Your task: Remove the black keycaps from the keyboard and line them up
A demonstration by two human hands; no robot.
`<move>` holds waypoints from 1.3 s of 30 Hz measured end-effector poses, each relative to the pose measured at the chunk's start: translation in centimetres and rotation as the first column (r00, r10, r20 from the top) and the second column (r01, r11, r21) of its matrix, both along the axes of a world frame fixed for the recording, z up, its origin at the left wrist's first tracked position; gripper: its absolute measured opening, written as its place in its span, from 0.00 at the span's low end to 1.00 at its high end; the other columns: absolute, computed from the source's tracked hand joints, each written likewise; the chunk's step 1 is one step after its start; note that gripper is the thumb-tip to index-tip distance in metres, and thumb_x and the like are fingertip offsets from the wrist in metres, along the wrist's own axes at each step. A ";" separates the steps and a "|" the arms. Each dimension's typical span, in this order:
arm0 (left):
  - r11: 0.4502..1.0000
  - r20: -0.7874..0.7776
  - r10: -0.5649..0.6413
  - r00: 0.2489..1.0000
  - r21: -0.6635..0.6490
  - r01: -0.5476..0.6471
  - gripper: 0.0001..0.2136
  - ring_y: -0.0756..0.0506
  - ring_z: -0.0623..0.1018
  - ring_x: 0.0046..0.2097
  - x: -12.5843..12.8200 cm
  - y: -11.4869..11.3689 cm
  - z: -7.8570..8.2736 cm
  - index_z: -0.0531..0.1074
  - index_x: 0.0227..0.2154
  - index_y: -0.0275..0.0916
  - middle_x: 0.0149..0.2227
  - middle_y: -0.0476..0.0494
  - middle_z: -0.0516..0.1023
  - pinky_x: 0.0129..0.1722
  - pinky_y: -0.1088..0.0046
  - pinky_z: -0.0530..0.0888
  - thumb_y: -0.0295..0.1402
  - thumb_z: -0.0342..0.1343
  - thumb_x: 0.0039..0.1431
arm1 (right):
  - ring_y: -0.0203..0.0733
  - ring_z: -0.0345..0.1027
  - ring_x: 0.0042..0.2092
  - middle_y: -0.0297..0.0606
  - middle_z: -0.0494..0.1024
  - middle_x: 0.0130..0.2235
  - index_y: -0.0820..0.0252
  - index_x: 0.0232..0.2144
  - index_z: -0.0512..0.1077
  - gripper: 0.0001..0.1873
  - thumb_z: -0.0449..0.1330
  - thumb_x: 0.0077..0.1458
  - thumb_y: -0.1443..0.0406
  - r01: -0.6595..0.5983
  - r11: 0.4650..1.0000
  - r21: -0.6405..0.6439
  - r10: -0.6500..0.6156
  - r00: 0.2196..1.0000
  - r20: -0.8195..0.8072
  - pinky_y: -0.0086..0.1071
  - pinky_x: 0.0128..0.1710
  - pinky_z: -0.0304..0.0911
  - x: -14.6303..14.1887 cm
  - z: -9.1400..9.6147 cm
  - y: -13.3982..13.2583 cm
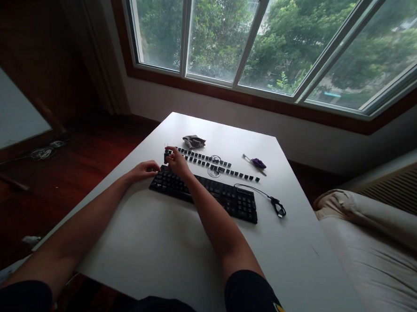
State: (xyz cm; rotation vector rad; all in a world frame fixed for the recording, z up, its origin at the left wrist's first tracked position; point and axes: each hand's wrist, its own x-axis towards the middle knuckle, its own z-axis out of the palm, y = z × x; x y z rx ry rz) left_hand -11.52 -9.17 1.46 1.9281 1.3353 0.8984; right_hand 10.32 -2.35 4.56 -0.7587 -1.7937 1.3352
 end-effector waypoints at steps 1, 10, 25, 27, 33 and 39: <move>1.000 0.003 -0.002 1.000 -0.005 0.002 0.14 0.46 0.75 0.36 -0.1 0.1 0.0 0.80 0.39 0.40 0.38 0.44 0.78 0.36 0.70 0.72 0.44 0.61 0.56 | 0.34 0.72 0.25 0.30 0.78 0.31 0.55 0.52 0.70 0.18 0.58 0.60 0.61 -0.014 0.999 -0.052 0.012 0.999 -0.036 0.27 0.26 0.65 0.0 -0.1 -0.2; 0.999 -0.001 0.026 1.000 -0.027 -0.026 0.16 0.46 0.75 0.35 0.2 0.3 0.3 0.79 0.39 0.40 0.37 0.45 0.78 0.35 0.70 0.72 0.46 0.62 0.56 | 0.42 0.76 0.41 0.37 0.81 0.37 0.56 0.44 0.73 0.18 0.67 0.52 0.58 -0.044 0.993 -0.112 0.016 0.971 -0.237 0.31 0.36 0.70 0.4 -0.3 -0.5; 0.999 -0.037 0.038 0.999 -0.006 -0.039 0.08 0.46 0.74 0.35 0.6 0.2 0.7 0.77 0.36 0.40 0.36 0.46 0.77 0.37 0.70 0.72 0.36 0.59 0.55 | 0.37 0.69 0.26 0.30 0.75 0.24 0.57 0.35 0.71 0.15 0.56 0.64 0.52 0.059 0.998 -0.030 -0.056 0.993 0.101 0.29 0.27 0.61 0.7 -1.0 -0.3; 0.999 -0.067 0.045 0.997 0.025 -0.044 0.08 0.47 0.73 0.34 0.8 0.1 0.9 0.78 0.37 0.40 0.37 0.46 0.77 0.36 0.71 0.72 0.35 0.59 0.55 | 0.37 0.69 0.26 0.30 0.76 0.24 0.56 0.35 0.71 0.14 0.56 0.64 0.53 0.057 0.998 -0.017 -0.054 0.991 0.122 0.30 0.27 0.62 0.5 -1.2 -0.3; 0.996 -0.073 0.043 0.996 0.079 -0.037 0.09 0.49 0.72 0.34 0.6 0.5 0.3 0.79 0.38 0.39 0.39 0.45 0.77 0.34 0.72 0.71 0.35 0.60 0.57 | 0.39 0.71 0.28 0.30 0.77 0.24 0.56 0.33 0.72 0.13 0.56 0.65 0.55 0.011 0.999 0.032 -0.017 0.982 0.189 0.31 0.31 0.64 -0.3 -1.3 -0.6; 0.993 -0.081 0.041 0.996 0.117 -0.032 0.07 0.48 0.72 0.34 0.1 1.2 -0.9 0.79 0.37 0.39 0.38 0.45 0.76 0.35 0.72 0.70 0.35 0.60 0.57 | 0.37 0.72 0.30 0.30 0.78 0.25 0.57 0.33 0.71 0.14 0.52 0.67 0.57 0.011 0.990 0.144 -0.053 0.954 0.295 0.30 0.34 0.61 -0.4 -0.3 -1.2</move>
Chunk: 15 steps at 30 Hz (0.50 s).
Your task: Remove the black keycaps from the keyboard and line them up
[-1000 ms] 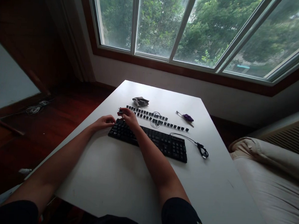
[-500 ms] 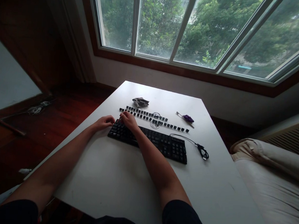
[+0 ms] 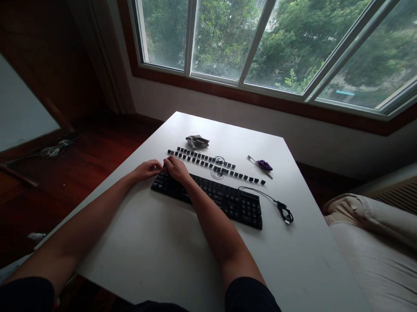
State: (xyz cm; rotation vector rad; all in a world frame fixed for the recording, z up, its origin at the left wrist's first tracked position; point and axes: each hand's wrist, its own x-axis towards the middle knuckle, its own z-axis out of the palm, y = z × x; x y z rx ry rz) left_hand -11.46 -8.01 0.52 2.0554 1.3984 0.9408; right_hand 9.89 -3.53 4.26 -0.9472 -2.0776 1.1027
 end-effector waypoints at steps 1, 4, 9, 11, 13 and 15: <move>1.000 -0.001 -0.003 1.000 0.005 0.003 0.07 0.48 0.72 0.35 0.0 0.0 0.0 0.79 0.37 0.39 0.38 0.45 0.76 0.35 0.72 0.70 0.35 0.60 0.58 | 0.37 0.72 0.31 0.30 0.78 0.25 0.57 0.32 0.71 0.14 0.52 0.67 0.57 0.010 1.000 0.026 -0.011 1.000 0.007 0.30 0.35 0.61 0.0 0.2 -0.1; 1.000 -0.011 -0.028 1.000 0.011 0.028 0.06 0.47 0.73 0.37 0.0 0.0 0.3 0.79 0.37 0.40 0.39 0.45 0.77 0.37 0.71 0.71 0.34 0.60 0.58 | 0.37 0.71 0.31 0.31 0.78 0.25 0.57 0.31 0.70 0.14 0.53 0.67 0.58 0.019 0.998 0.055 -0.020 1.000 0.019 0.30 0.35 0.61 0.0 0.3 0.0; 0.999 -0.035 -0.042 0.998 0.018 0.043 0.06 0.47 0.73 0.37 0.1 -0.2 0.7 0.79 0.37 0.40 0.39 0.44 0.77 0.38 0.71 0.71 0.34 0.60 0.59 | 0.38 0.70 0.25 0.31 0.76 0.23 0.57 0.35 0.69 0.12 0.51 0.67 0.59 0.045 0.956 -0.290 -0.071 0.994 -0.081 0.29 0.27 0.63 -0.3 -0.7 0.9; 0.999 -0.038 -0.040 0.998 0.017 0.040 0.06 0.46 0.73 0.37 0.1 -0.2 0.7 0.79 0.37 0.40 0.39 0.44 0.77 0.38 0.70 0.71 0.34 0.60 0.59 | 0.38 0.69 0.24 0.32 0.75 0.23 0.57 0.35 0.68 0.11 0.50 0.67 0.59 0.047 0.922 -0.384 -0.104 0.986 -0.130 0.29 0.24 0.63 -0.5 -1.1 1.1; 0.999 -0.038 -0.038 0.999 0.018 0.039 0.06 0.46 0.74 0.38 0.2 -0.1 0.7 0.79 0.37 0.40 0.39 0.44 0.77 0.38 0.70 0.72 0.35 0.60 0.60 | 0.39 0.69 0.24 0.32 0.75 0.23 0.57 0.35 0.68 0.12 0.50 0.67 0.59 0.058 0.915 -0.399 -0.126 0.981 -0.147 0.29 0.23 0.62 -0.6 -1.2 1.1; 0.999 -0.034 -0.035 0.999 0.020 0.035 0.06 0.46 0.74 0.39 0.2 -0.2 0.7 0.79 0.36 0.40 0.39 0.44 0.77 0.39 0.70 0.72 0.35 0.60 0.60 | 0.39 0.69 0.24 0.33 0.75 0.23 0.57 0.35 0.69 0.12 0.50 0.67 0.59 0.092 0.927 -0.364 -0.147 0.981 -0.127 0.29 0.23 0.62 -0.6 -1.1 1.0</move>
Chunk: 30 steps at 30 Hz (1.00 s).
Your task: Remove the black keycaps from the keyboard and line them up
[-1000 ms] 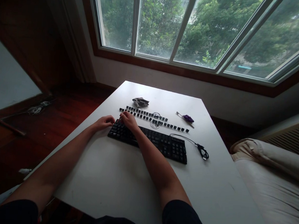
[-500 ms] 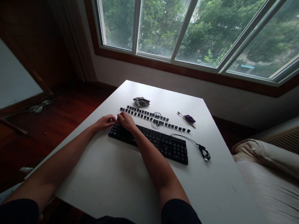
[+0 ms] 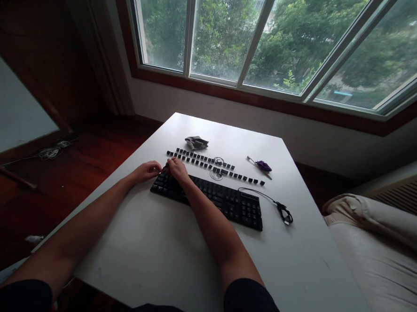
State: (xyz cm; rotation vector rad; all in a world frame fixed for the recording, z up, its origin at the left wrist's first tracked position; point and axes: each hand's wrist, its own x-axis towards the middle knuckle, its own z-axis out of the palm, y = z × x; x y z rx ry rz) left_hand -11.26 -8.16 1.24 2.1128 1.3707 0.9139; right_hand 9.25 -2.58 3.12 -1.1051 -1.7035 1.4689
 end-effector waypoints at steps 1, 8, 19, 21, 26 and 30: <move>1.000 0.002 0.002 1.000 0.001 -0.002 0.06 0.46 0.74 0.38 0.0 0.0 0.0 0.79 0.36 0.40 0.39 0.44 0.77 0.38 0.70 0.72 0.35 0.60 0.60 | 0.39 0.70 0.25 0.33 0.75 0.23 0.57 0.35 0.69 0.13 0.50 0.68 0.58 0.017 0.999 0.035 -0.017 1.000 0.020 0.29 0.24 0.63 0.0 0.1 -0.1; 1.000 0.008 0.017 1.000 0.019 -0.017 0.05 0.46 0.74 0.38 -0.1 0.2 -0.7 0.79 0.36 0.40 0.39 0.45 0.78 0.39 0.70 0.71 0.33 0.60 0.59 | 0.37 0.69 0.24 0.31 0.75 0.22 0.57 0.33 0.71 0.14 0.51 0.67 0.58 -0.008 0.977 0.214 -0.022 0.991 0.134 0.29 0.27 0.62 0.7 0.7 -0.1; 0.999 -0.059 0.027 0.998 0.034 -0.025 0.06 0.44 0.74 0.41 0.2 -0.2 0.0 0.78 0.36 0.41 0.39 0.45 0.77 0.43 0.68 0.72 0.31 0.58 0.58 | 0.36 0.68 0.24 0.31 0.77 0.24 0.58 0.34 0.70 0.09 0.51 0.64 0.64 -0.195 0.971 0.136 0.167 0.967 0.191 0.28 0.26 0.62 1.2 2.2 -0.3; 0.999 -0.067 0.031 0.997 0.036 -0.029 0.06 0.44 0.74 0.41 0.2 -0.3 0.0 0.78 0.36 0.41 0.39 0.45 0.77 0.44 0.67 0.72 0.30 0.58 0.57 | 0.37 0.69 0.26 0.32 0.78 0.25 0.58 0.35 0.72 0.10 0.52 0.64 0.64 -0.262 0.940 0.220 0.197 0.940 0.278 0.28 0.29 0.61 1.4 3.0 -0.8; 0.998 -0.074 0.046 0.996 0.034 -0.043 0.05 0.44 0.73 0.40 0.2 -0.4 0.0 0.77 0.35 0.40 0.38 0.46 0.76 0.41 0.68 0.70 0.31 0.57 0.58 | 0.38 0.71 0.34 0.33 0.80 0.30 0.58 0.38 0.76 0.10 0.56 0.66 0.62 -0.376 0.817 0.437 0.176 0.884 0.432 0.28 0.36 0.58 1.6 4.7 -2.6; 0.997 -0.076 0.071 0.995 0.041 -0.068 0.04 0.45 0.72 0.38 0.2 -0.5 0.1 0.74 0.33 0.39 0.34 0.46 0.73 0.38 0.68 0.69 0.33 0.57 0.59 | 0.40 0.71 0.35 0.36 0.81 0.33 0.55 0.43 0.77 0.12 0.58 0.66 0.57 -0.370 0.753 0.544 0.075 0.869 0.489 0.29 0.35 0.55 1.4 4.5 -3.5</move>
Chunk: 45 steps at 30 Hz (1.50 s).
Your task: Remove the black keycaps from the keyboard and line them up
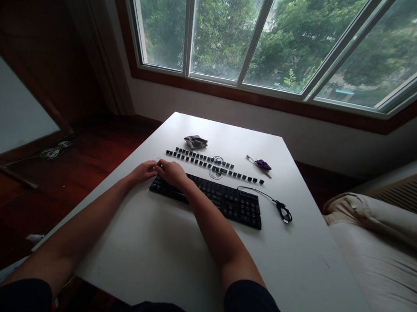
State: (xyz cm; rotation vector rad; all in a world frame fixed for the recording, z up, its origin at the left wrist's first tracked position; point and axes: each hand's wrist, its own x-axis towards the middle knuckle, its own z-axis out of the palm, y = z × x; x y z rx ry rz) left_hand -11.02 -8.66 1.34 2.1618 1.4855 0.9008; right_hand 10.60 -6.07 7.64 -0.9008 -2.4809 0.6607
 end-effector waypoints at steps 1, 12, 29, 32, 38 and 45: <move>1.000 -0.001 0.002 1.000 0.000 -0.002 0.05 0.45 0.72 0.38 0.0 0.0 0.0 0.74 0.33 0.39 0.34 0.46 0.73 0.38 0.68 0.69 0.34 0.57 0.59 | 0.41 0.71 0.34 0.36 0.80 0.33 0.55 0.43 0.77 0.12 0.58 0.66 0.56 0.017 0.999 0.036 -0.017 1.000 0.003 0.30 0.35 0.54 0.0 -0.2 -0.1; 1.000 0.035 -0.013 0.999 -0.006 0.013 0.06 0.44 0.73 0.39 0.0 0.3 -0.6 0.79 0.36 0.41 0.38 0.45 0.77 0.40 0.68 0.71 0.33 0.58 0.59 | 0.37 0.67 0.30 0.32 0.77 0.28 0.56 0.38 0.76 0.11 0.58 0.64 0.56 0.182 0.981 -0.063 -0.192 0.954 -0.231 0.28 0.34 0.57 1.1 -2.7 -0.4; 1.000 0.023 -0.020 1.000 -0.010 0.020 0.06 0.44 0.74 0.39 0.0 0.5 -0.5 0.78 0.35 0.41 0.37 0.44 0.78 0.40 0.67 0.72 0.34 0.57 0.59 | 0.39 0.74 0.33 0.32 0.81 0.28 0.56 0.33 0.72 0.13 0.56 0.67 0.56 0.191 0.950 -0.247 -0.255 0.931 -0.261 0.29 0.37 0.62 0.1 -2.6 0.9; 1.000 0.026 -0.014 1.000 -0.010 0.014 0.07 0.44 0.73 0.38 0.0 0.5 -0.6 0.79 0.36 0.41 0.37 0.45 0.77 0.39 0.67 0.71 0.35 0.57 0.60 | 0.40 0.74 0.34 0.33 0.81 0.28 0.56 0.33 0.72 0.13 0.55 0.67 0.56 0.215 0.945 -0.246 -0.271 0.936 -0.224 0.30 0.38 0.61 0.0 -2.5 1.2; 1.000 0.019 -0.020 1.000 0.002 0.020 0.07 0.45 0.73 0.38 0.0 0.5 -0.7 0.78 0.36 0.41 0.37 0.45 0.77 0.39 0.68 0.71 0.35 0.57 0.60 | 0.40 0.74 0.35 0.34 0.81 0.29 0.56 0.34 0.73 0.13 0.55 0.68 0.57 0.193 0.946 -0.259 -0.243 0.954 -0.176 0.30 0.38 0.60 0.1 -2.5 1.9; 1.000 0.018 -0.016 1.000 0.008 0.016 0.06 0.44 0.73 0.38 -0.2 0.7 -1.0 0.78 0.36 0.41 0.36 0.46 0.77 0.40 0.67 0.70 0.35 0.58 0.60 | 0.43 0.73 0.37 0.38 0.81 0.32 0.57 0.37 0.74 0.11 0.57 0.66 0.58 0.141 0.985 -0.100 -0.147 0.988 -0.054 0.32 0.38 0.59 -0.3 -1.1 1.4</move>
